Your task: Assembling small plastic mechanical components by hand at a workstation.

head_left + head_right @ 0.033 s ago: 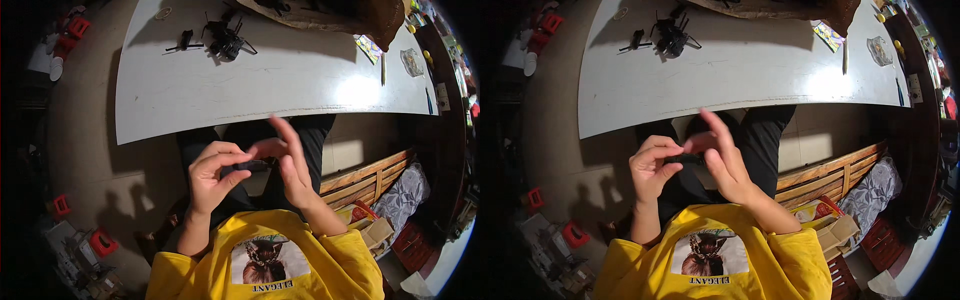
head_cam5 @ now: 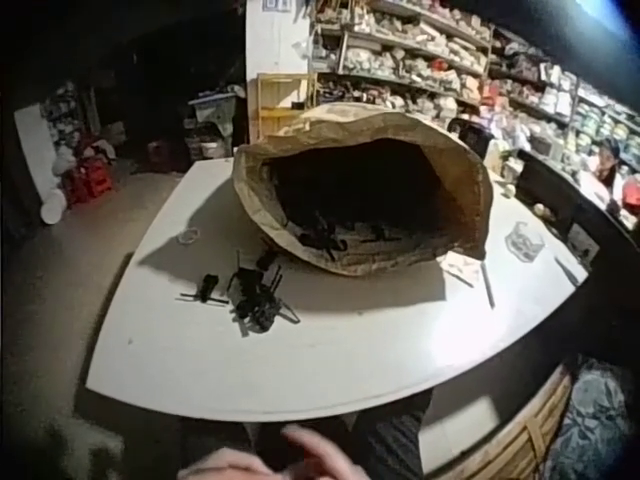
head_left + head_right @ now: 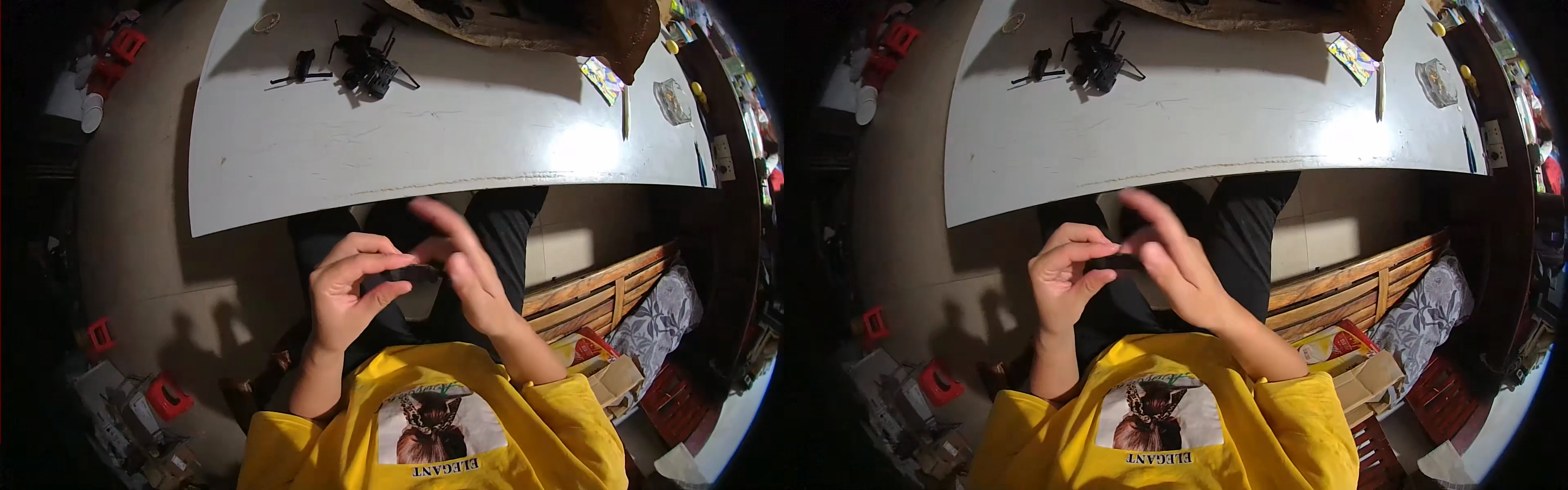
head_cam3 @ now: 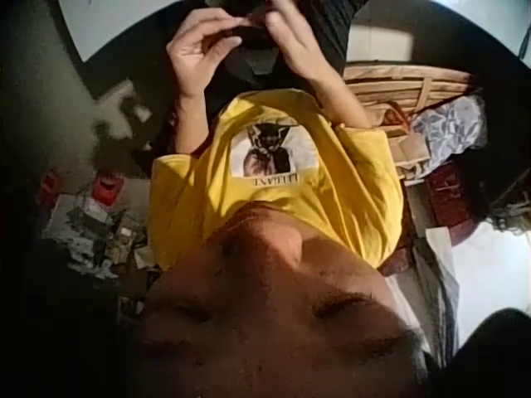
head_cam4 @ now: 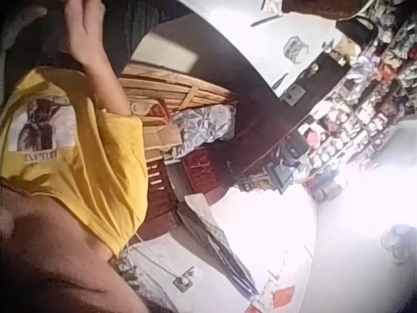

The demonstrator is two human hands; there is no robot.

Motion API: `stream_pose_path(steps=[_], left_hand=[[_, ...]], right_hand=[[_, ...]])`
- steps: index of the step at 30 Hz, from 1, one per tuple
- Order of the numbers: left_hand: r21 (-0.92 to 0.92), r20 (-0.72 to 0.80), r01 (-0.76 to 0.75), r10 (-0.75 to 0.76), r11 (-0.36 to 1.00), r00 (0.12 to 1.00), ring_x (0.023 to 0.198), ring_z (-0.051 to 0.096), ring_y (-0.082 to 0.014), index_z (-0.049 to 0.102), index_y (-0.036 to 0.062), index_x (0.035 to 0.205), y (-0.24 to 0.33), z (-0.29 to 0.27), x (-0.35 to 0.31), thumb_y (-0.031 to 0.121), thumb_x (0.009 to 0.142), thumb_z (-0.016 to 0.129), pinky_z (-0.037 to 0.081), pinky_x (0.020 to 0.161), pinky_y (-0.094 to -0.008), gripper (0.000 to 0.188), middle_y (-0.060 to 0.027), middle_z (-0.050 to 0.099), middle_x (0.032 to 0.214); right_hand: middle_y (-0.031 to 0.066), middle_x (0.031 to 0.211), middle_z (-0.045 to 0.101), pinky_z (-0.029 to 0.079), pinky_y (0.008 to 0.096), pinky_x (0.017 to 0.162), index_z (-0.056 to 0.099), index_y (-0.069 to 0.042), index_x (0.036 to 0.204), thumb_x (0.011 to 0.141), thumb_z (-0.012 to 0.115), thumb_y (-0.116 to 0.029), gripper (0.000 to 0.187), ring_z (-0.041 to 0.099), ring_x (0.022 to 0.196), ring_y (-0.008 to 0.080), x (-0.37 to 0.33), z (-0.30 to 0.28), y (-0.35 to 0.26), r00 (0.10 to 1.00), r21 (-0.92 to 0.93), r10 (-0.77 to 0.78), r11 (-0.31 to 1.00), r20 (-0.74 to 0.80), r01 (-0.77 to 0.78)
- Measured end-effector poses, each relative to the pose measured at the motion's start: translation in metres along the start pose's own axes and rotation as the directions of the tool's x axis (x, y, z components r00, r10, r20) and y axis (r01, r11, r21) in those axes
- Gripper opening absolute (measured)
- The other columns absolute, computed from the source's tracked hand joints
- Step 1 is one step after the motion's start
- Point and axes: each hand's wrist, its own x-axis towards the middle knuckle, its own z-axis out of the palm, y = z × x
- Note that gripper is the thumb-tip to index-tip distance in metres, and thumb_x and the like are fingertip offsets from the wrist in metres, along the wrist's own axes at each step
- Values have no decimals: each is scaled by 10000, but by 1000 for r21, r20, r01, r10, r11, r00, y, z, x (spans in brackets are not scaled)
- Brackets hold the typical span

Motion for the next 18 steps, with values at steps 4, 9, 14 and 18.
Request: stream_pose_path(steps=[4,9,14,18], left_hand=[[-2,17,-11,11,1000,1000,891,543,-179,640,-25,914,0,0,-2,84,688,747,462,767,-274,273,-101,562,948],[-64,-4,28,-29,998,1000,889,539,-181,638,-22,925,-1,9,-6,89,689,751,453,774,-276,285,-102,565,965],[-142,-14,125,-128,982,992,877,541,-144,625,-12,943,3,18,-6,95,773,684,437,737,-244,209,-88,567,990],[-411,10,221,-238,885,971,876,506,-122,574,1,953,-2,26,-12,128,863,582,407,769,-232,156,-73,521,1037]], right_hand=[[-49,696,443,310,157,535,446,14,1190,907,460,-337,452,374,607,16,1,1,-12,933,3,320,946,167,-325],[-45,712,472,298,155,512,490,7,1122,928,440,-194,284,368,594,4,-5,14,-2,986,-42,165,985,-10,-165],[22,806,566,336,166,507,511,9,1032,927,405,-113,192,405,588,17,-11,20,5,987,-308,-19,951,-160,-31],[65,791,569,363,189,507,516,7,1007,908,408,-77,169,436,569,57,-12,20,15,963,-483,-235,863,-128,146]])
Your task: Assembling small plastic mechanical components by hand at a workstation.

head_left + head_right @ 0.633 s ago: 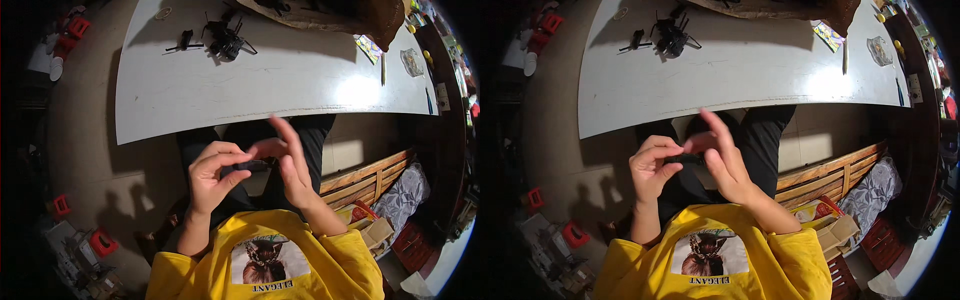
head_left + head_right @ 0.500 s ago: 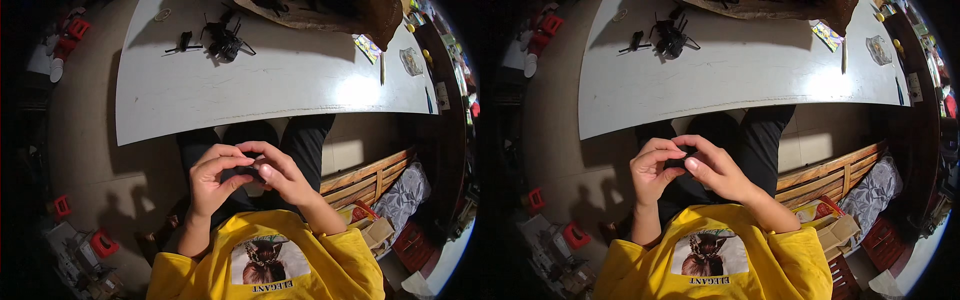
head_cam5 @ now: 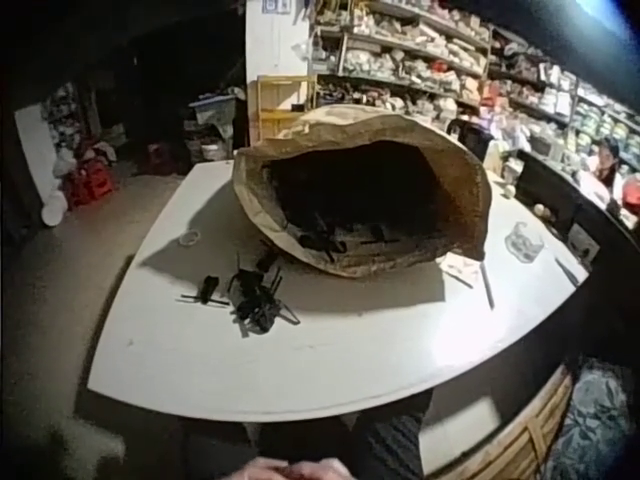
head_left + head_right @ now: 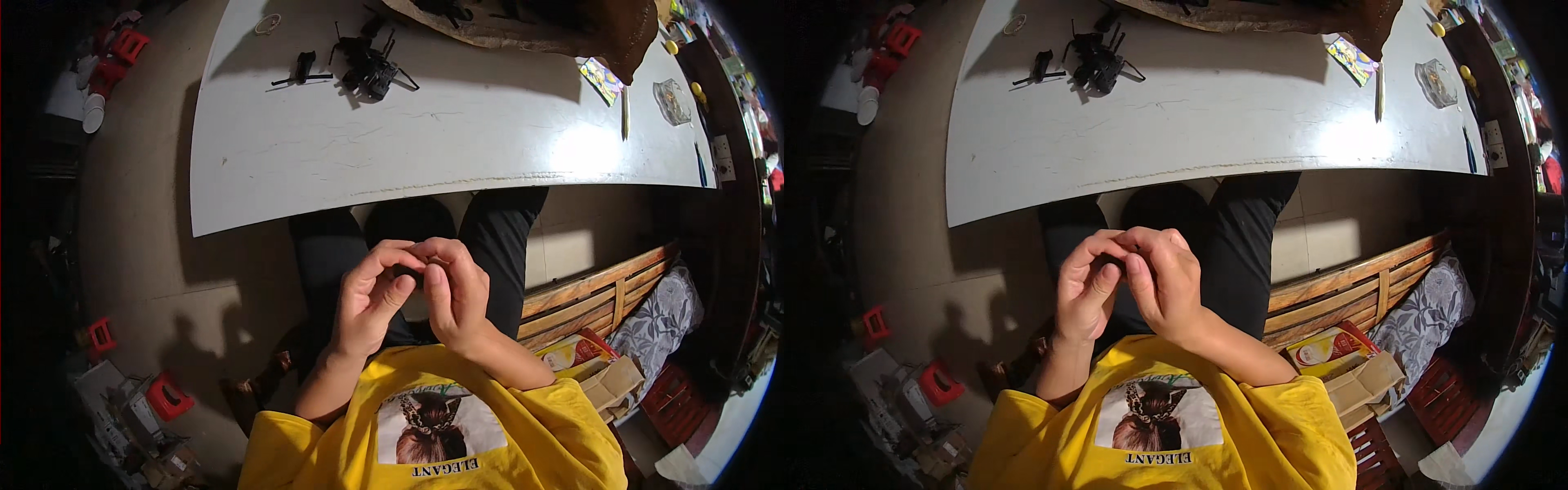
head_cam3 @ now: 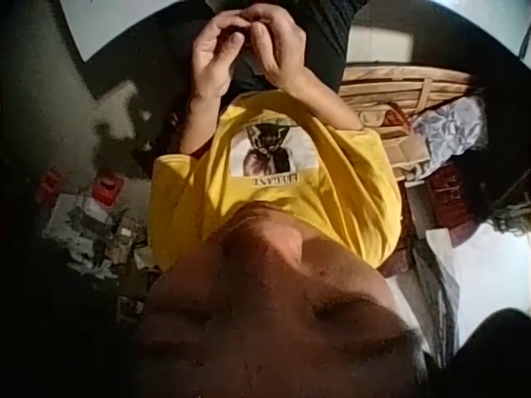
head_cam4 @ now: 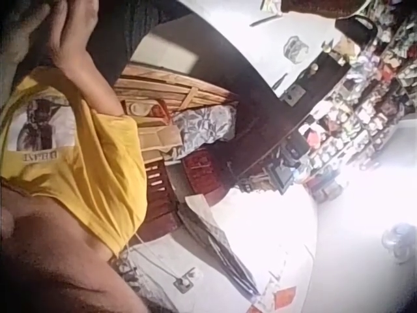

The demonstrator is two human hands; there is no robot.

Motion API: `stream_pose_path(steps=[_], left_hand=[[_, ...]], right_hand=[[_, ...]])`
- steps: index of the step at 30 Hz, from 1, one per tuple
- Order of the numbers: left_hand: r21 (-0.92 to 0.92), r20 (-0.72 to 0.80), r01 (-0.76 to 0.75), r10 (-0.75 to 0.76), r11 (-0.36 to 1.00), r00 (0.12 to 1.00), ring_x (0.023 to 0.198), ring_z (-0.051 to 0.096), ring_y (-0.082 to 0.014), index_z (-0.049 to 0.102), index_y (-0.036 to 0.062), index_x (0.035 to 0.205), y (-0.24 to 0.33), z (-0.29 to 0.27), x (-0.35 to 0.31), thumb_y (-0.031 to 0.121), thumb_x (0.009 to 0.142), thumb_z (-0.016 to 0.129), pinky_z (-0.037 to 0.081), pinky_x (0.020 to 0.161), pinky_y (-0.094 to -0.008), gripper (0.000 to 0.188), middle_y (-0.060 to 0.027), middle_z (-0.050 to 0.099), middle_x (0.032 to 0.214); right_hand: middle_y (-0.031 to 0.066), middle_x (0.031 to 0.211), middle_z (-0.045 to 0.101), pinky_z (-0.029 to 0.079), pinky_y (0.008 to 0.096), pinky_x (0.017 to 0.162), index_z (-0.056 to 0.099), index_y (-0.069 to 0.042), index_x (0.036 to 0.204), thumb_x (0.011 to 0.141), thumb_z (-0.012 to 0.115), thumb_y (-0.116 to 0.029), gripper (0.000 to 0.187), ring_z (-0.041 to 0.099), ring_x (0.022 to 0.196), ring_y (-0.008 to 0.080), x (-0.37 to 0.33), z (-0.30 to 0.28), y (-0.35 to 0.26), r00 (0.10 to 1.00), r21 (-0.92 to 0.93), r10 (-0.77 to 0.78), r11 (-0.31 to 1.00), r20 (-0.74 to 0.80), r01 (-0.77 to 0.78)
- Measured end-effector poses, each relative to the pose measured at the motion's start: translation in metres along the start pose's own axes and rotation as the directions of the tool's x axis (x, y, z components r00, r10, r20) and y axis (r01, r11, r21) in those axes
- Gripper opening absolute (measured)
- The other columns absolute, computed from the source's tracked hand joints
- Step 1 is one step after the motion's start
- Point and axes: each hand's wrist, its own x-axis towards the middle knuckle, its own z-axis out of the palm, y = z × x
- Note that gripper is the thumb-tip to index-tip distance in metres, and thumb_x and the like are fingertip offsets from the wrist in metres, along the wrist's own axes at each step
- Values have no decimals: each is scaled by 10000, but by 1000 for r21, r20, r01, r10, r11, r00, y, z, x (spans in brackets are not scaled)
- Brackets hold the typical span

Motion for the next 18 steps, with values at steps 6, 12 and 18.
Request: stream_pose_path(steps=[6,12,18], left_hand=[[-176,-26,7,-11,984,1000,858,487,-118,557,10,901,0,1,-3,138,873,561,396,764,-239,130,-67,492,988],[161,89,-80,67,984,994,867,501,-161,561,2,923,5,-11,3,169,831,621,408,755,-249,200,-93,522,953],[577,305,-460,344,675,888,703,605,-205,597,14,947,17,-16,3,140,746,700,481,602,-267,259,-119,614,796]], right_hand=[[84,694,537,364,326,522,558,5,921,701,637,-93,254,473,557,232,3,-3,-4,965,-170,-260,950,38,263],[82,673,555,401,255,446,574,-3,906,719,634,-36,199,537,512,178,-2,-10,-2,959,-138,-277,949,66,284],[83,718,571,399,173,415,505,31,956,908,511,-212,248,556,519,100,6,-34,-12,748,621,433,420,503,-662]])
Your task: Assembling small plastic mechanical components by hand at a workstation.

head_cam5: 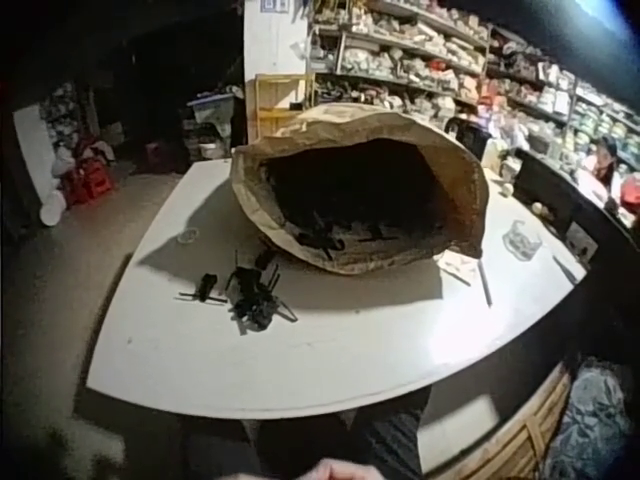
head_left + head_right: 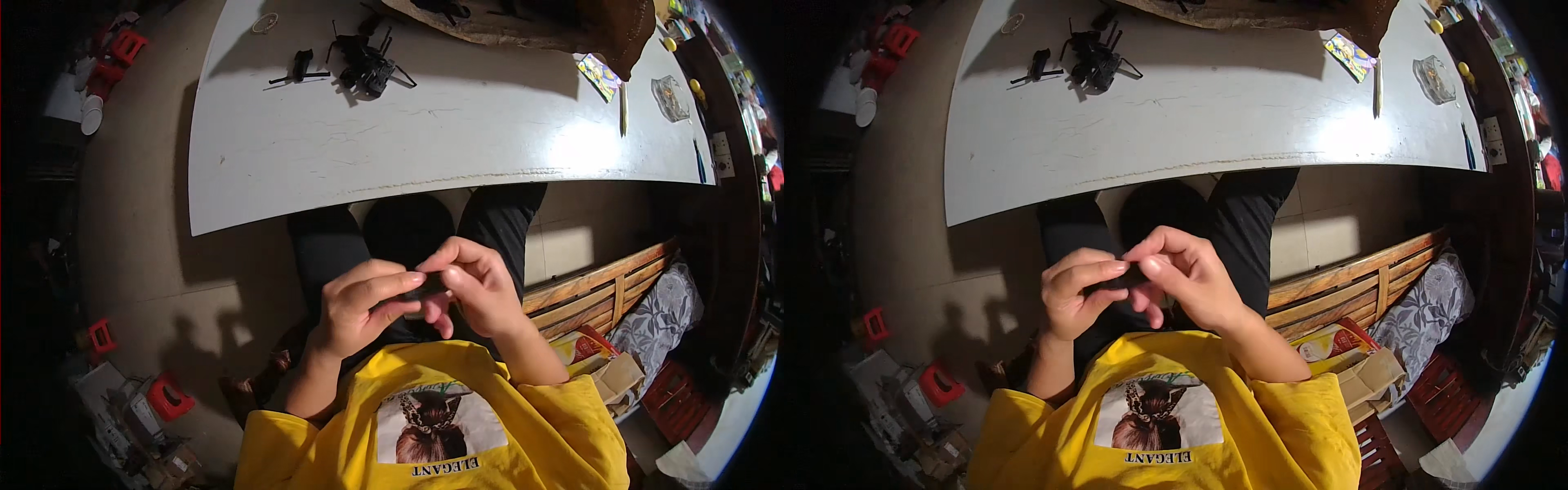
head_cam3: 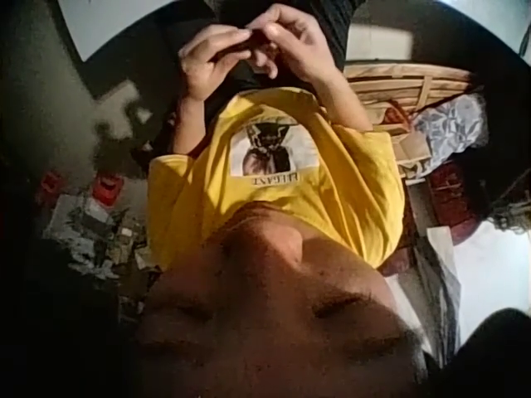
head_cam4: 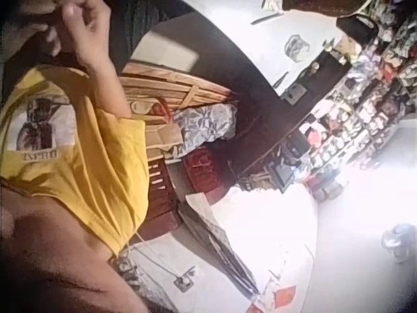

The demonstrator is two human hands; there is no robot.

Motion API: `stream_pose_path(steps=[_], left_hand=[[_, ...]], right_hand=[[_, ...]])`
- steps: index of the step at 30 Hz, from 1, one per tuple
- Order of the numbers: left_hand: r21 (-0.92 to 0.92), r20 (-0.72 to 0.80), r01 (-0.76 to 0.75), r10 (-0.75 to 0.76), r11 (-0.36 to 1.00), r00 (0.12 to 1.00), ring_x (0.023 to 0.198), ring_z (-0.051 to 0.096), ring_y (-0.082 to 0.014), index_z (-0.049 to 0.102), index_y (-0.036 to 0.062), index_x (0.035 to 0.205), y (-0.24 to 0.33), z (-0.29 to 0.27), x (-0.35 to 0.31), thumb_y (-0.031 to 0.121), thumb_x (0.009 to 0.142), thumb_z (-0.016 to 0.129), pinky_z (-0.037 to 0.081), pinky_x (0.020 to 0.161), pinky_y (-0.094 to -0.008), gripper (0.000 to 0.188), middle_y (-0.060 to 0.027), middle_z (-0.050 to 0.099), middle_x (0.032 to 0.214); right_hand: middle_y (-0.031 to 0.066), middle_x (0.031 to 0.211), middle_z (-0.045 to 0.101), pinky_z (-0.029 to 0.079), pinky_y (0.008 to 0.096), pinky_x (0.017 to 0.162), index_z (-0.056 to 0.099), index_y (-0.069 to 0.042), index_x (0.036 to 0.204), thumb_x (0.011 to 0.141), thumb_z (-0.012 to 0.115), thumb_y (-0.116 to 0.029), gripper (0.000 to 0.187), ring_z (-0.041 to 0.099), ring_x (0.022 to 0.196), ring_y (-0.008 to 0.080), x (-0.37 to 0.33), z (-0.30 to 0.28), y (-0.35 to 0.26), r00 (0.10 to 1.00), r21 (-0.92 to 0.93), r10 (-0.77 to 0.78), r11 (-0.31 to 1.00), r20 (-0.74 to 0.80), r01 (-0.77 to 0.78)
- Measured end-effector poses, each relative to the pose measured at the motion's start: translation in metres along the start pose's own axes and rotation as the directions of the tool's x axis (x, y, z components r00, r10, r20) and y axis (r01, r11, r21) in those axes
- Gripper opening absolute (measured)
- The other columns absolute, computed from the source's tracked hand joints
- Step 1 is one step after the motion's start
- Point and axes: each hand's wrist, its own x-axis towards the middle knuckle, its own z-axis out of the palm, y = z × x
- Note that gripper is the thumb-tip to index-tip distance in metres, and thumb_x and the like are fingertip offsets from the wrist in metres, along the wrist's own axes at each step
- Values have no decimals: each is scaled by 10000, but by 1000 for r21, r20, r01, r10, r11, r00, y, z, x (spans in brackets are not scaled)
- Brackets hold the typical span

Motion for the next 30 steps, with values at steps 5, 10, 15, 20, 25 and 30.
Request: stream_pose_path(steps=[5,10,15,20,25,30], left_hand=[[80,-57,-46,51,996,997,545,615,-194,620,16,839,5,4,1,208,672,755,470,494,-247,288,-69,616,634],[-25,84,-68,69,997,994,485,598,-179,645,16,774,0,-9,-2,222,621,783,435,438,-236,291,-75,610,593],[-255,425,-28,138,966,894,477,582,-180,665,24,823,3,-21,6,159,606,780,402,413,-247,281,-71,608,600],[-251,311,-72,151,965,938,458,568,-175,671,26,801,-8,-18,-2,228,661,741,405,417,-242,255,-56,608,589],[-342,-28,279,-307,897,951,521,571,-92,626,6,843,-1,-22,-5,210,743,718,417,449,-207,246,-70,651,789],[-410,-88,340,-408,846,909,532,401,-53,556,11,807,3,-18,-8,182,801,510,336,508,-194,177,-11,496,696]], right_hand=[[25,719,527,311,169,432,496,-10,912,884,556,-296,294,418,496,49,1,1,11,991,50,-95,995,93,91],[-13,791,518,350,175,579,511,-10,938,893,554,-198,198,432,692,30,-3,-3,6,989,-305,17,952,148,29],[119,801,564,409,281,612,532,21,981,918,493,-198,232,537,679,185,-6,-14,-8,755,-628,388,778,529,40],[123,702,526,386,296,526,537,1,906,913,500,-212,217,502,563,259,-12,4,-5,890,-682,204,716,408,149],[162,822,552,438,358,674,564,-18,950,836,576,-152,176,543,765,329,56,5,-41,859,-835,-222,217,461,505],[166,1043,525,435,376,785,566,-68,1025,778,559,-54,247,516,928,333,165,-30,-54,548,-885,-695,-382,466,267]])
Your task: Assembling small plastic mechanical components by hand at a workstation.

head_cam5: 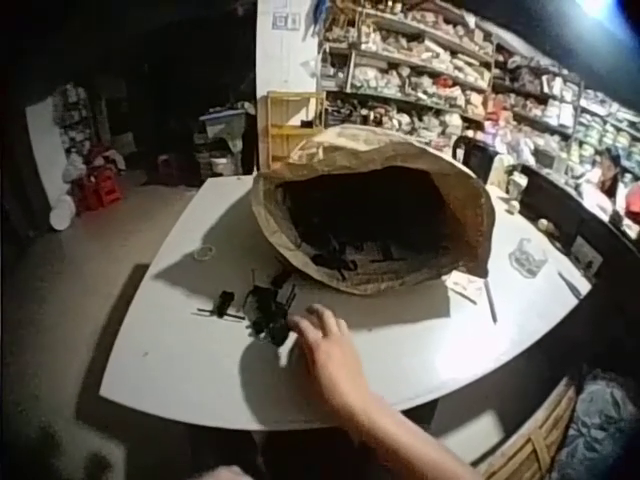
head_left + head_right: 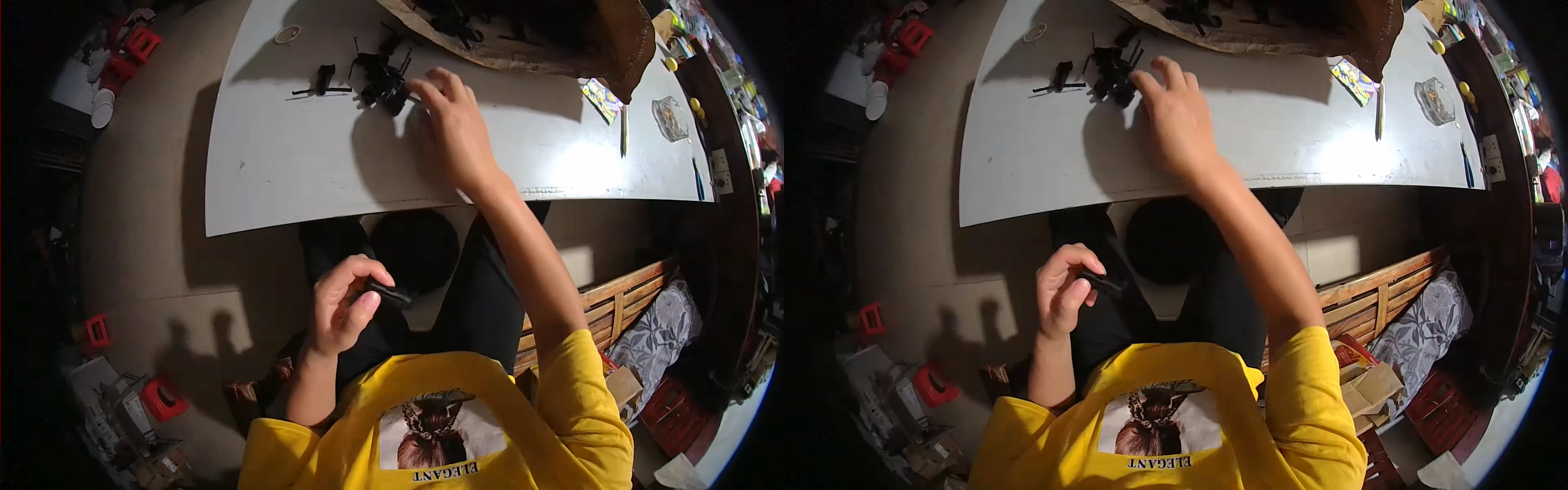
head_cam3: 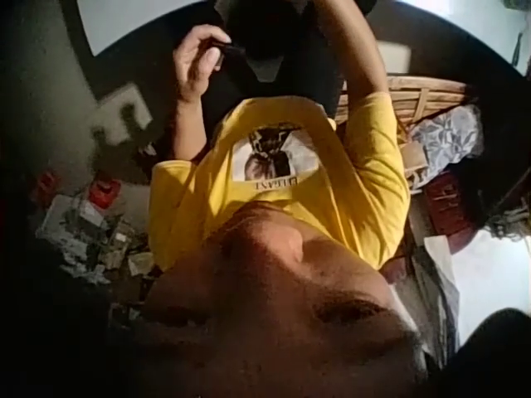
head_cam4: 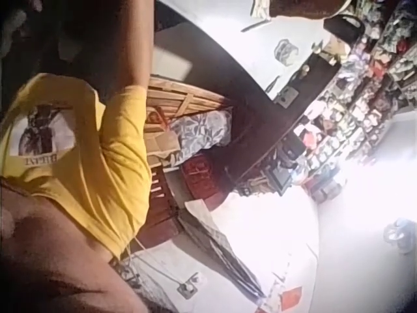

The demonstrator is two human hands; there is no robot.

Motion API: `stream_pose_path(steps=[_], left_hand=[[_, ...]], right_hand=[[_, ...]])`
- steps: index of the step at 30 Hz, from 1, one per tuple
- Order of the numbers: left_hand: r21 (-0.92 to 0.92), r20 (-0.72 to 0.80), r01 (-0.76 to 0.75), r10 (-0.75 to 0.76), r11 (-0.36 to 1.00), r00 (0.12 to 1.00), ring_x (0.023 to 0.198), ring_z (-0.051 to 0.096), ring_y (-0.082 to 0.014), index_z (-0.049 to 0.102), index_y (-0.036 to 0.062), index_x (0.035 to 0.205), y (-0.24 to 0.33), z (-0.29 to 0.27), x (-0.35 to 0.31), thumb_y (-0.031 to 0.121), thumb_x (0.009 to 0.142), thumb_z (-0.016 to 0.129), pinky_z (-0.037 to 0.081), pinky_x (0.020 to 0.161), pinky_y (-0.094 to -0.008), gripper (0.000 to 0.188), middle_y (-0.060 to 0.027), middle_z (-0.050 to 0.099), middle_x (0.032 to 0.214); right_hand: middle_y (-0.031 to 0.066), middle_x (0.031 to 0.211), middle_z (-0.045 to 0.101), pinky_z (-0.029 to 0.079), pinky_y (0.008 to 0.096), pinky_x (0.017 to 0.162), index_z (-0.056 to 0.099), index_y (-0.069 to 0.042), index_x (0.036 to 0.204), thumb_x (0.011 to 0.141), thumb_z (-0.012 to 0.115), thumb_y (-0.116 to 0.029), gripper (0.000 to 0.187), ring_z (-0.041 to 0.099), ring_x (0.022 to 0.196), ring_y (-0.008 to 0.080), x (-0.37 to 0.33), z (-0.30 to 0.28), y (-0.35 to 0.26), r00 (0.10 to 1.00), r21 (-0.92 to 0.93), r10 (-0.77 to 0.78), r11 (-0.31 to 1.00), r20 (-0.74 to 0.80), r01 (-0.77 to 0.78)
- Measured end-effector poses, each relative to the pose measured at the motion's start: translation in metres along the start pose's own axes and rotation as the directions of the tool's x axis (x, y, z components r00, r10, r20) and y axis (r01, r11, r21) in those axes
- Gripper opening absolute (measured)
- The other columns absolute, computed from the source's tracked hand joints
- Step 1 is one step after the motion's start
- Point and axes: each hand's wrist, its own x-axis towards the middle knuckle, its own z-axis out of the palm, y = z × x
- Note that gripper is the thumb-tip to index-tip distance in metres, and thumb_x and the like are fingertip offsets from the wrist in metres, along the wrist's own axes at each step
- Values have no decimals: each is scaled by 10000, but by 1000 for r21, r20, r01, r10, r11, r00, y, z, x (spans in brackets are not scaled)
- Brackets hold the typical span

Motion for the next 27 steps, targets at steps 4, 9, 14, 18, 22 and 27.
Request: stream_pose_path(steps=[4,9,14,18,22,27], left_hand=[[-13,37,80,-79,997,996,523,374,-75,431,37,650,-13,-8,-4,325,838,415,261,408,-194,344,-31,403,600],[-227,72,179,-167,957,983,456,371,-92,371,51,622,-18,-1,-4,316,930,389,291,389,-201,407,-24,357,586],[-241,-17,179,-188,954,982,455,377,-58,445,34,795,-21,11,9,193,935,441,309,420,-178,212,-9,413,655],[-251,-29,224,-239,942,971,464,345,-12,468,32,967,-20,15,22,115,906,493,273,414,-149,106,7,442,691],[-231,-63,205,-225,951,972,458,313,-4,452,32,1038,-19,21,36,105,890,517,250,399,-136,177,18,438,671],[-197,-112,171,-196,965,974,459,352,-5,450,35,1050,-15,27,48,154,868,575,267,407,-152,252,35,465,641]], right_hand=[[137,981,532,443,393,758,562,-106,1037,768,538,-20,283,524,893,330,10,12,8,994,-132,49,991,95,-36],[127,897,519,449,391,708,559,-92,999,770,531,-11,244,532,828,318,-9,-6,5,979,-171,115,981,170,-86],[96,846,555,446,335,642,538,-58,995,778,543,36,236,548,709,268,-27,-23,9,961,8,227,973,160,-232],[-10,806,520,388,208,597,511,-10,990,837,559,-15,160,480,686,72,-37,-36,10,788,646,525,487,321,-587],[-4,795,523,381,193,601,515,-13,988,835,559,-21,159,477,686,73,-37,-47,-8,591,739,646,61,483,-671],[20,856,521,417,215,630,517,4,993,814,540,42,185,493,691,77,-65,-36,-27,862,564,507,714,-8,-415]])
